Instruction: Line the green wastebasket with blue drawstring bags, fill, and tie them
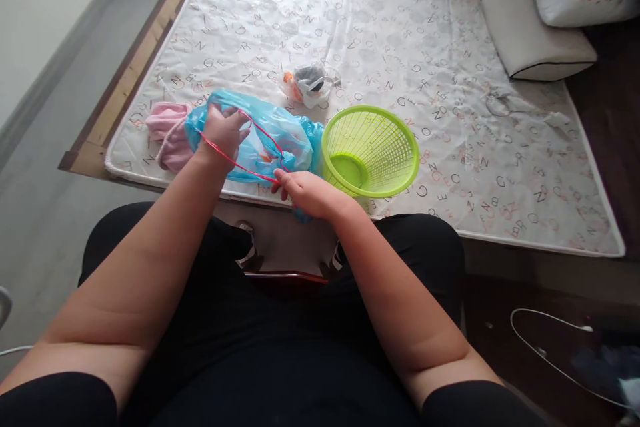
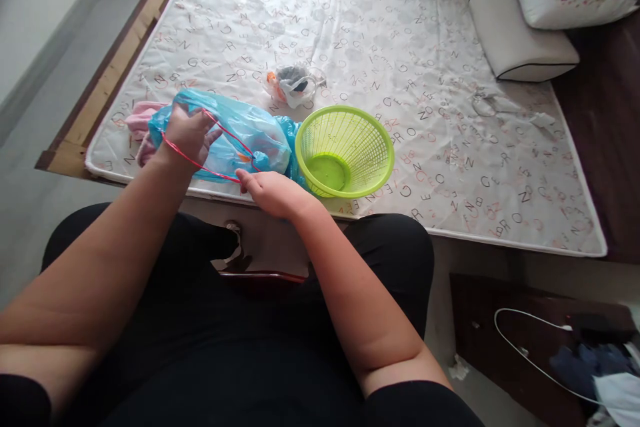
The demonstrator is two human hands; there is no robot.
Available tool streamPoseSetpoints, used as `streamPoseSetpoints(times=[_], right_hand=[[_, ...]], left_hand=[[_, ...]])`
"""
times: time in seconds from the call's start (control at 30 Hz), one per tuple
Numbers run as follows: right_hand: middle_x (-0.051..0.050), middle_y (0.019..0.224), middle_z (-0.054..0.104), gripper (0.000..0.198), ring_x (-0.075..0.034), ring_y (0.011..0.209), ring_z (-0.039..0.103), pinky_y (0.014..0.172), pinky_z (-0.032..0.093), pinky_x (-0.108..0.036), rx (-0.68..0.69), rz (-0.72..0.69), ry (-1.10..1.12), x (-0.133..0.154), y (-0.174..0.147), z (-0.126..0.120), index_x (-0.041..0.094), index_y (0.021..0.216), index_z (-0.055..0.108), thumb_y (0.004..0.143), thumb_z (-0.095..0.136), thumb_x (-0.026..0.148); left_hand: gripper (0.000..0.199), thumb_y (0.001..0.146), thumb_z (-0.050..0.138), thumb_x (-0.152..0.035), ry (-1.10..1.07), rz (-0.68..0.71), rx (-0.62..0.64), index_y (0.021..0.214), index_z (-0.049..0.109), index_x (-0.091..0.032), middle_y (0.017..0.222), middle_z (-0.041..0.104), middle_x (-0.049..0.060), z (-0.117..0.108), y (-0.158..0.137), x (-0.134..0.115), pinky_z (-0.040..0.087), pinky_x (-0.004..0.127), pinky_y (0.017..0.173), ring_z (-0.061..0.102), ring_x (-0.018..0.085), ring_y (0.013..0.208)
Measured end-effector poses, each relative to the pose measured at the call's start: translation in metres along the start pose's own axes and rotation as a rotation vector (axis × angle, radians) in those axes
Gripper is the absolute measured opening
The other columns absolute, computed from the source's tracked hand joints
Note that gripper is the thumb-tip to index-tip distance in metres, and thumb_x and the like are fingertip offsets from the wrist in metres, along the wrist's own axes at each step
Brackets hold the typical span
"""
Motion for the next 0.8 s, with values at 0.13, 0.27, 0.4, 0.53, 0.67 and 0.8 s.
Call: streamPoseSetpoints(times=[0.13,0.27,0.4,0.53,0.67,0.8], right_hand=[[-0.012,0.141,0.075,0.054,-0.028,0.139,0.066,0.122,0.053,-0.046,-0.182,-0.054,-0.134,0.004,0.002,-0.013,0.023,0.133,0.079,0.119,0.033,0.048],[-0.013,0.184,0.037,0.059,-0.035,0.165,0.046,0.127,0.050,-0.054,-0.261,0.117,-0.230,-0.007,0.002,-0.020,0.027,0.173,0.047,0.117,0.038,0.042],[-0.025,0.185,0.028,0.067,-0.048,0.165,0.042,0.122,0.051,-0.064,-0.225,0.292,-0.314,-0.023,0.001,-0.018,0.017,0.178,0.037,0.117,0.040,0.044],[-0.029,0.176,0.045,0.067,-0.046,0.155,0.057,0.123,0.049,-0.061,-0.143,0.369,-0.350,-0.034,-0.001,-0.011,0.014,0.175,0.040,0.116,0.042,0.046],[-0.029,0.177,0.043,0.064,-0.044,0.147,0.065,0.119,0.053,-0.057,-0.090,0.359,-0.375,-0.035,-0.002,-0.005,0.015,0.171,0.046,0.114,0.045,0.045],[-0.029,0.181,0.035,0.051,-0.045,0.153,0.058,0.122,0.052,-0.059,-0.129,0.353,-0.457,-0.031,-0.002,-0.009,0.011,0.152,0.065,0.113,0.049,0.040]], left_hand=[[0.047,0.101,0.065,-0.043,0.208,0.230,-0.080,0.146,0.055,-0.032,0.134,0.074,0.008,0.003,-0.029,-0.038,0.063,0.040,0.102,0.073,0.027,0.123],[0.032,0.104,0.062,-0.049,0.392,0.268,0.003,0.122,0.070,-0.024,0.108,0.077,0.008,0.017,-0.035,-0.042,0.061,0.042,0.102,0.074,0.028,0.111],[0.038,0.108,0.050,-0.047,0.604,0.198,0.387,0.108,0.077,-0.019,0.105,0.081,0.012,0.055,-0.031,-0.006,0.060,0.041,0.102,0.077,0.030,0.108],[0.048,0.101,0.066,-0.040,0.830,0.126,0.671,0.141,0.070,-0.013,0.141,0.076,0.018,0.071,-0.041,0.035,0.052,0.045,0.118,0.071,0.035,0.132],[0.049,0.102,0.066,-0.038,0.879,0.115,0.790,0.144,0.071,-0.013,0.132,0.079,0.019,0.079,-0.055,0.040,0.057,0.048,0.112,0.075,0.037,0.123],[0.068,0.097,0.067,-0.026,0.910,0.245,0.704,0.163,0.058,-0.015,0.163,0.061,0.022,0.085,-0.059,0.027,0.046,0.045,0.126,0.060,0.038,0.150]])
Point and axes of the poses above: each hand's wrist, its own y-axis towards the middle knuckle, its own z-axis out of the palm, x = y × z, the point moved 9 cm from there along y, towards the middle knuckle
